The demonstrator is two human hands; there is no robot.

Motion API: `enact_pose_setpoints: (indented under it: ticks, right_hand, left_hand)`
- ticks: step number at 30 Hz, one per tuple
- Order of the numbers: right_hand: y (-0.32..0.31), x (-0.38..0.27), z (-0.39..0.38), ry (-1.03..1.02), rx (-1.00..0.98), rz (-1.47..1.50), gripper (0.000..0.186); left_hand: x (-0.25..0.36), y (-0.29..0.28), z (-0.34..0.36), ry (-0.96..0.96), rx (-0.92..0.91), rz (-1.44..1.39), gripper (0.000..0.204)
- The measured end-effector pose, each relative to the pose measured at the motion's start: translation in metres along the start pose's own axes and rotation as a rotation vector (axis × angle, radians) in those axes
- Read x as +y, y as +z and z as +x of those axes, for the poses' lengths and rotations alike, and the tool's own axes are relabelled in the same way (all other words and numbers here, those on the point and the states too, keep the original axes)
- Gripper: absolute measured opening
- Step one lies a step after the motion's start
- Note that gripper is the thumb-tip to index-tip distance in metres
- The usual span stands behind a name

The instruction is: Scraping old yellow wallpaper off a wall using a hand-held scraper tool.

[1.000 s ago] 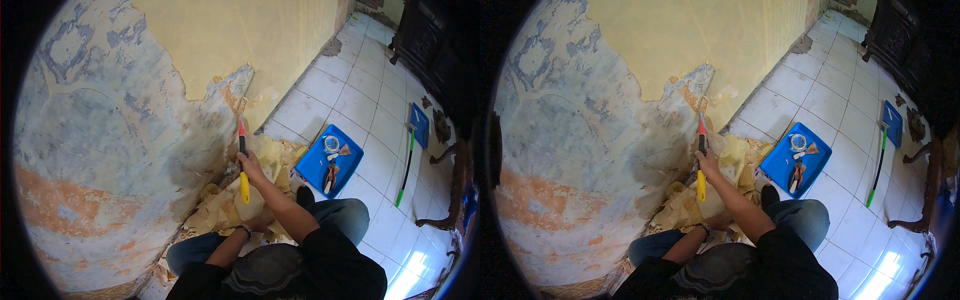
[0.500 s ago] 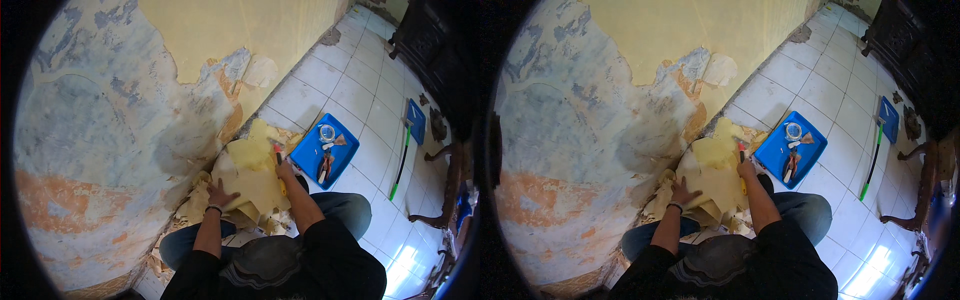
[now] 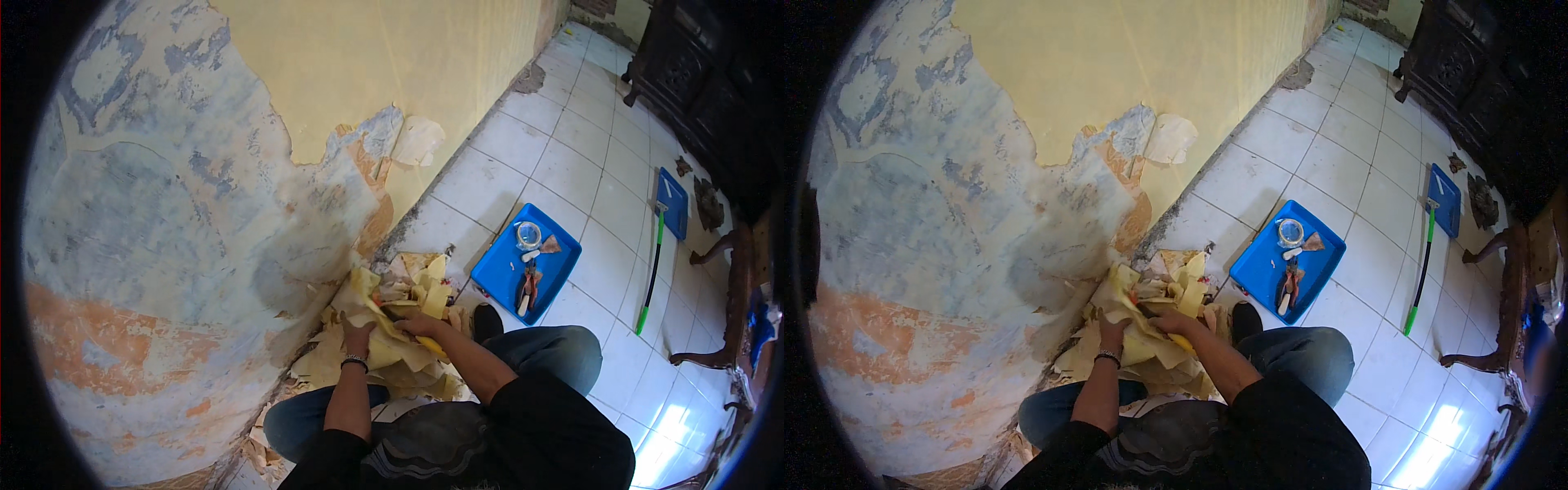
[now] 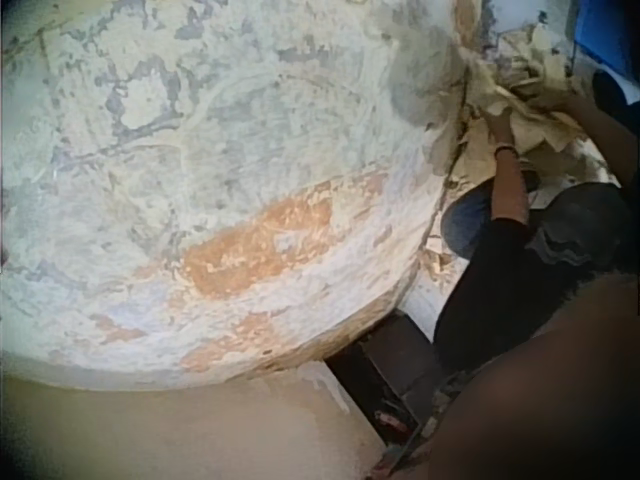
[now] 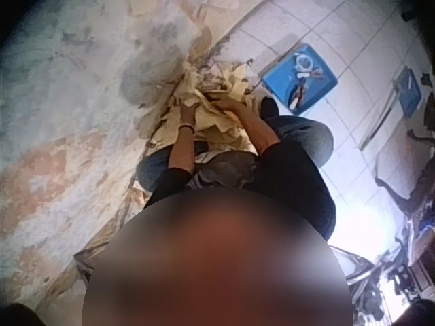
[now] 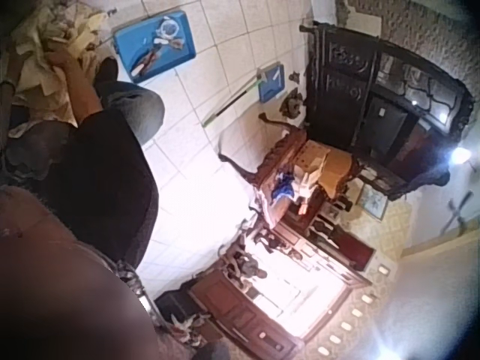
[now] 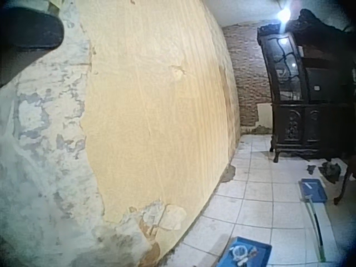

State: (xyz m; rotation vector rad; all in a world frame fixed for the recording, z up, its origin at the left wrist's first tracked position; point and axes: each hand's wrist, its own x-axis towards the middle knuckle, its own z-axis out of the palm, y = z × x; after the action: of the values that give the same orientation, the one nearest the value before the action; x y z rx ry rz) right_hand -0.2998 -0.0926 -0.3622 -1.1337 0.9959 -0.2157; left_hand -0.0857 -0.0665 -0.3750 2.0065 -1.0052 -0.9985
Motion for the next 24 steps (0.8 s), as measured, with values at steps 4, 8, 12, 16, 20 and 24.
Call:
enact_pose_setpoints:
  ticks: [4, 8, 12, 16, 20, 24]
  right_hand:
    - [0.024, -0.016, 0.013, -0.205, 0.011, -0.068, 0.044]
    - [-0.002, -0.025, 0.018, -0.253, 0.074, -0.066, 0.045]
    - [-0.082, -0.027, -0.007, -0.088, 0.251, -0.305, 0.052]
    - [-0.180, 0.023, -0.033, -0.114, 0.905, -0.293, 0.038]
    - [-0.141, -0.049, -0.050, -0.210, 0.959, 0.182, 0.043]
    - [-0.117, -0.108, -0.071, -0.416, 0.908, 0.396, 0.051]
  left_hand:
    - [0.030, -0.035, 0.008, -0.018, 0.149, 0.061, 0.063]
    - [0.061, -0.052, 0.002, 0.100, 0.181, 0.310, 0.049]
    - [0.037, -0.090, 0.001, 0.077, 0.022, 0.826, 0.052]
    - [0.058, -0.040, 0.000, 0.217, -0.357, 1.100, 0.055]
    - [0.085, -0.032, -0.025, 0.268, -0.465, 1.070, 0.048]
    - [0.060, 0.008, -0.050, 0.358, -0.592, 1.081, 0.052]
